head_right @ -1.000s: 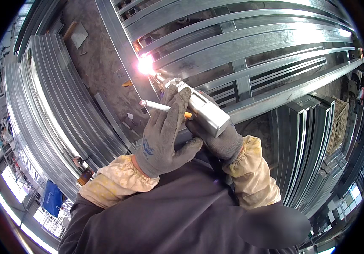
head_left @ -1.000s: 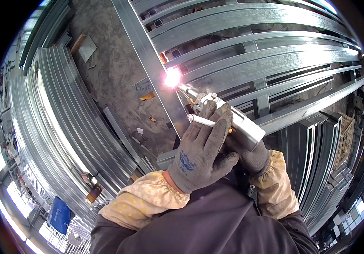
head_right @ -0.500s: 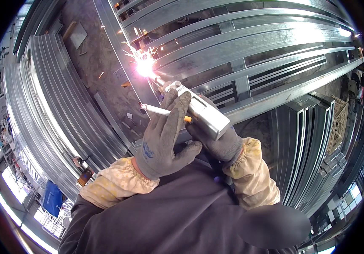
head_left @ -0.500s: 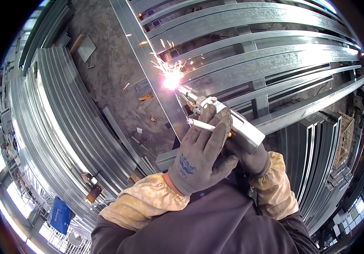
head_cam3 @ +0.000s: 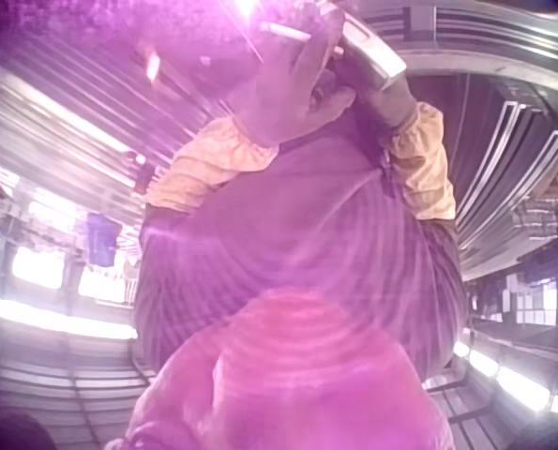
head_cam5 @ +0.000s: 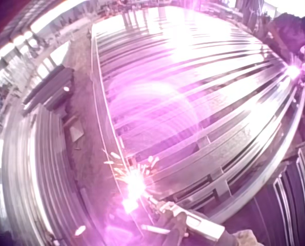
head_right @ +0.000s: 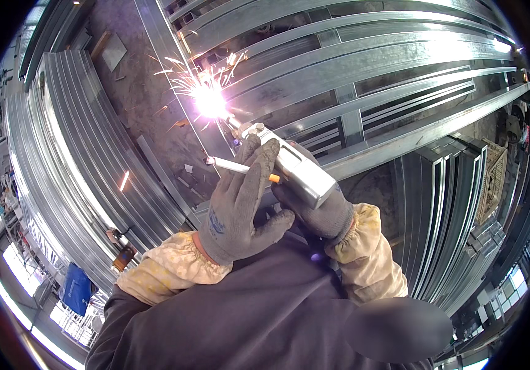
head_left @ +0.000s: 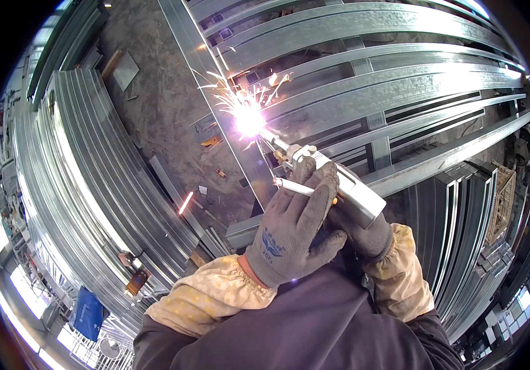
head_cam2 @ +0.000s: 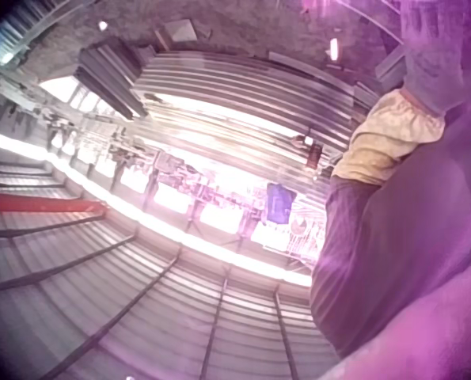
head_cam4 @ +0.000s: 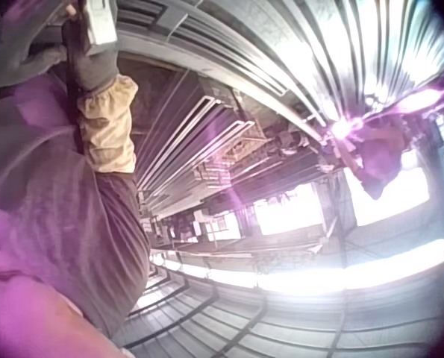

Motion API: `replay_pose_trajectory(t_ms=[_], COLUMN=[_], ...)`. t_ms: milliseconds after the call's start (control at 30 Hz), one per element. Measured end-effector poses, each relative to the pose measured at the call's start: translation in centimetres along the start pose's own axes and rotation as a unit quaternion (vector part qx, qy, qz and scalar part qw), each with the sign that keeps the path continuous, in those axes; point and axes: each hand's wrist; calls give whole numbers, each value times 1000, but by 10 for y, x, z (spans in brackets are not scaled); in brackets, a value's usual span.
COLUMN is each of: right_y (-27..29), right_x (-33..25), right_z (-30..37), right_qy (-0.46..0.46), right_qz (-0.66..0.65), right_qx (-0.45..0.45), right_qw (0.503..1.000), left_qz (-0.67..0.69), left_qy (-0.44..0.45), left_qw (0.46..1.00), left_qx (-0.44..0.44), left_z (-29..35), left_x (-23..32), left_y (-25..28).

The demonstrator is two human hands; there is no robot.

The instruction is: The person welds joints on a large metal frame using a handheld welding gun. They move along the frame, applying welds to multiple intersections while wearing protective gloves and a jacket.

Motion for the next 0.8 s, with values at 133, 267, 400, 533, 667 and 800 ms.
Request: replay_pose_trajectory(t_ms=[133, 267, 400, 533, 667, 800], right_y=[-1, 3, 3, 3, 0, 3], right_x=[-3, 4, 3, 2, -2, 5], right_z=[2, 5, 7, 10, 11, 12], right_qy=[-26, -4, -4, 9, -27, -17], right_qz=[-15, 1, 21, 35, -28, 8], right_qx=[3, -17, -25, -11, -4, -30], right_qw=[1000, 1000, 999, 999, 999, 999], left_qz=[-7, -1, -3, -1, -1, 1], left_qy=[3, 8, 16, 24, 61, 53], left_qw=[1000, 1000, 1000, 999, 996, 997], left_qx=[-4, -12, -21, -36, -65, -59], left_z=[1, 3, 6, 6, 4, 6], left_x=[3, 3, 7, 9, 14, 14], left_y=[1, -1, 1, 2, 6, 4])
Point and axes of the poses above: each hand's wrist, its own z-axis away from the middle knuckle, its own y-axis out of the back of the hand, x = y × z, and after that the axes turned 2 degrees about -y, right-handed
